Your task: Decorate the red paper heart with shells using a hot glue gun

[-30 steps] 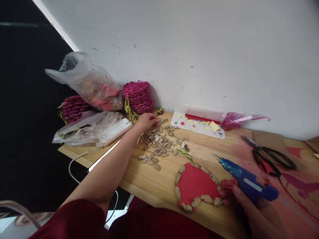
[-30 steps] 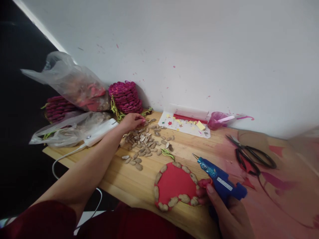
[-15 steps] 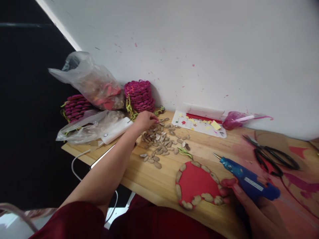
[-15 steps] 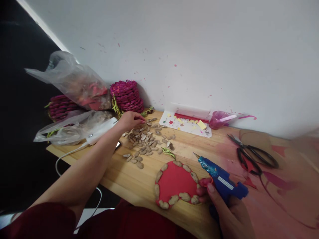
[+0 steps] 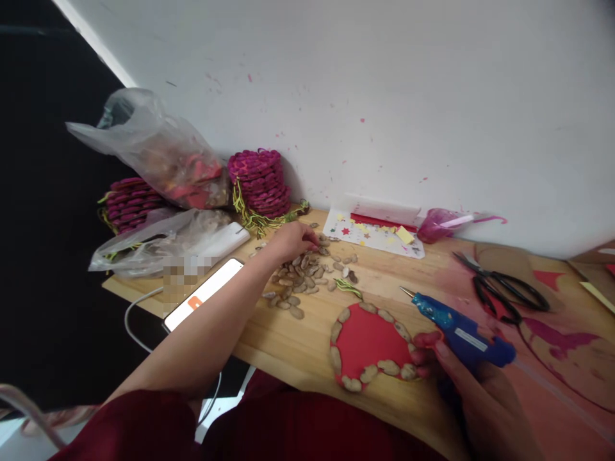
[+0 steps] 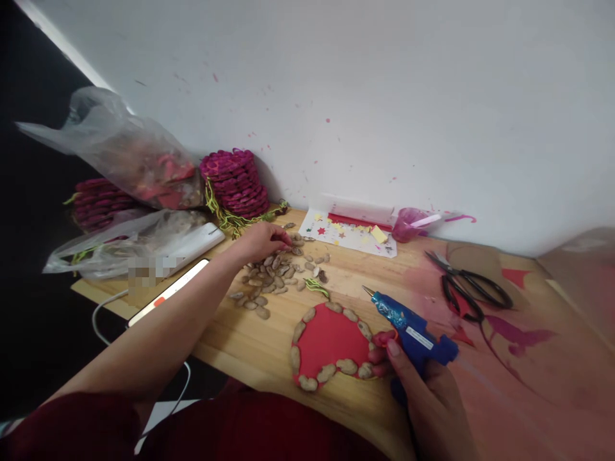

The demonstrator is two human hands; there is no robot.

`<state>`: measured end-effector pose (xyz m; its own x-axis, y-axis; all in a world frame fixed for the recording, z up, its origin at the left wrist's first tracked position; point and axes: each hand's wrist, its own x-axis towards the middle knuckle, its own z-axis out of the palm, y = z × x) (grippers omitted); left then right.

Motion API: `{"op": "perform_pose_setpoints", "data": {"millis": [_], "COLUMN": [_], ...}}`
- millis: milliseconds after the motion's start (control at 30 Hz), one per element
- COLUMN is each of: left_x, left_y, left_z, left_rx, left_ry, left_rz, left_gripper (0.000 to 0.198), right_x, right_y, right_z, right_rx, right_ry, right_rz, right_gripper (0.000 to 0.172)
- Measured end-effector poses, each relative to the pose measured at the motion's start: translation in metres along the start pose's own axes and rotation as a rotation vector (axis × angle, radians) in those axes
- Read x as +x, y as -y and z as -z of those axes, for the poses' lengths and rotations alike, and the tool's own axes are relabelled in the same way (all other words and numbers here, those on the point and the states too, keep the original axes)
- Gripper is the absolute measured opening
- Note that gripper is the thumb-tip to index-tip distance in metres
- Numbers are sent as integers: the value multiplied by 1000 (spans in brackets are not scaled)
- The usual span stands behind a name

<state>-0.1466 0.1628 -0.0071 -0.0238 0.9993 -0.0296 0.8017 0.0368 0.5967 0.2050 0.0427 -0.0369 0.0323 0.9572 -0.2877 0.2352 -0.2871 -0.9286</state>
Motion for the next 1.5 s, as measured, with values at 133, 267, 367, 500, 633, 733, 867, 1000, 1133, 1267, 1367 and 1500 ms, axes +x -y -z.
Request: {"op": "perform_pose_setpoints", "data": {"millis": [133, 267, 367, 500, 633, 733, 867, 1000, 1133, 1267, 1367, 1500], "left_x": [-1, -2, -1, 0, 3, 5, 6, 7, 14, 21, 22, 22], "left_y": [-4, -5, -4, -2, -1, -1, -3, -4, 1, 6, 8, 11], "left_z": [0, -4, -6, -4, -3, -8, -11, -3, 2, -4, -7, -4], "left_rx": [-11, 10, 67, 144, 183, 183, 173, 171, 191, 176, 145, 84], "left_ry": [54, 53, 17, -91, -165, -129, -71, -99, -156, -117, -110, -121], "left_rz": [-21, -37, -50, -55, -74, -116, -160, -133, -73, -65, -62, -27], "left_gripper": [14, 14, 10, 18, 22, 22, 21, 22, 21, 18, 20, 22], "right_x": [-2, -3, -4, -3, 0, 0, -1, -1, 0, 2, 3, 1], "right_y": [3, 5, 9, 11, 7, 3, 4, 6, 1, -5, -5, 0], "right_z": [-1, -4, -6, -7, -5, -3, -3, -4, -3, -1, 0, -2], "right_rx": [32, 93, 105, 87, 74, 64, 33, 24, 47, 37, 35, 49], "right_ry": [7, -10, -15, -13, 0, 17, -4, -25, -12, -4, 15, -1], "right_rz": [6, 0, 9, 11, 32, 28, 12, 32, 36, 26, 32, 17], "right_gripper": [35, 33, 31, 31, 32, 34, 33, 31, 33, 33, 32, 31]}}
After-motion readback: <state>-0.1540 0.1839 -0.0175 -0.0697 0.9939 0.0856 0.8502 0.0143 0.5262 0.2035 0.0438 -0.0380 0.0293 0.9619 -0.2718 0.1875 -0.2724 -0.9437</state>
